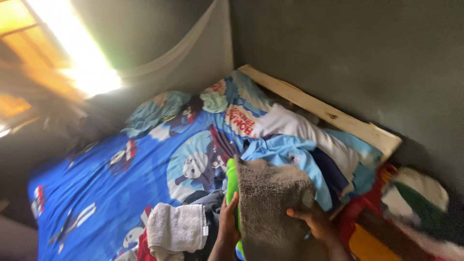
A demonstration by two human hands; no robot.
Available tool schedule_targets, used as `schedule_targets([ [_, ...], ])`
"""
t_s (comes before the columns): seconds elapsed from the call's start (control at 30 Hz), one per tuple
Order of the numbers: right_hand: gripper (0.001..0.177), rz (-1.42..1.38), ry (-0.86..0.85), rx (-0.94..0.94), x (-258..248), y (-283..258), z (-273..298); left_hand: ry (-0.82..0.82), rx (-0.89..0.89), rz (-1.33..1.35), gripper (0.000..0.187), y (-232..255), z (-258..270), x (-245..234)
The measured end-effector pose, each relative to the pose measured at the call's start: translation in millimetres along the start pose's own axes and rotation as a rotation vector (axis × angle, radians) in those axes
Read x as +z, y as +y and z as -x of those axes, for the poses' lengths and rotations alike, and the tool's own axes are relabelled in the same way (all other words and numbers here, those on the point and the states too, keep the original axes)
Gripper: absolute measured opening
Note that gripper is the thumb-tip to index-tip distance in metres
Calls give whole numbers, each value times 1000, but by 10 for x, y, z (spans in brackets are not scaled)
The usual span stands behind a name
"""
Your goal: Organizing and folding various items of clothing from a closet onto a bed.
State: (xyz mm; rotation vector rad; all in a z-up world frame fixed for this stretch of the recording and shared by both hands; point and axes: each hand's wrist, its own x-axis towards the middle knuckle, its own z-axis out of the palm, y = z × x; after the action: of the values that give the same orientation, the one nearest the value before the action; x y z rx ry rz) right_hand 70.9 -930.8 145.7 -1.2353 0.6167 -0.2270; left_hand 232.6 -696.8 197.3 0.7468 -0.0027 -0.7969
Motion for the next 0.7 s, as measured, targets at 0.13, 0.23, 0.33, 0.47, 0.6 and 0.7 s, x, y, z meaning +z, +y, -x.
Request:
schedule_targets([
  [0.13,79,183,-53,-152,-29,-532,-557,67,169,51,42,105,-271,222],
  [0.23,79,270,-80,-232,-24,-776,-1046,182,210,14,46,80,-656,219],
  [0.33,85,409,-2,-294,-297,-309,-1728,493,219,-219,54,-190,-1008,-157],
  [0.47,89,441,-74,-233,-465,330,-2262,610,344,-201,58,-703,-1129,-723],
  [0.6,75,325,-365,50,-119,313,-1862,607,335,13,53,-970,-725,-799],
  [0.7,64,78,-580,270,168,161,-1552,707,298,88,47,-887,-255,-371],
])
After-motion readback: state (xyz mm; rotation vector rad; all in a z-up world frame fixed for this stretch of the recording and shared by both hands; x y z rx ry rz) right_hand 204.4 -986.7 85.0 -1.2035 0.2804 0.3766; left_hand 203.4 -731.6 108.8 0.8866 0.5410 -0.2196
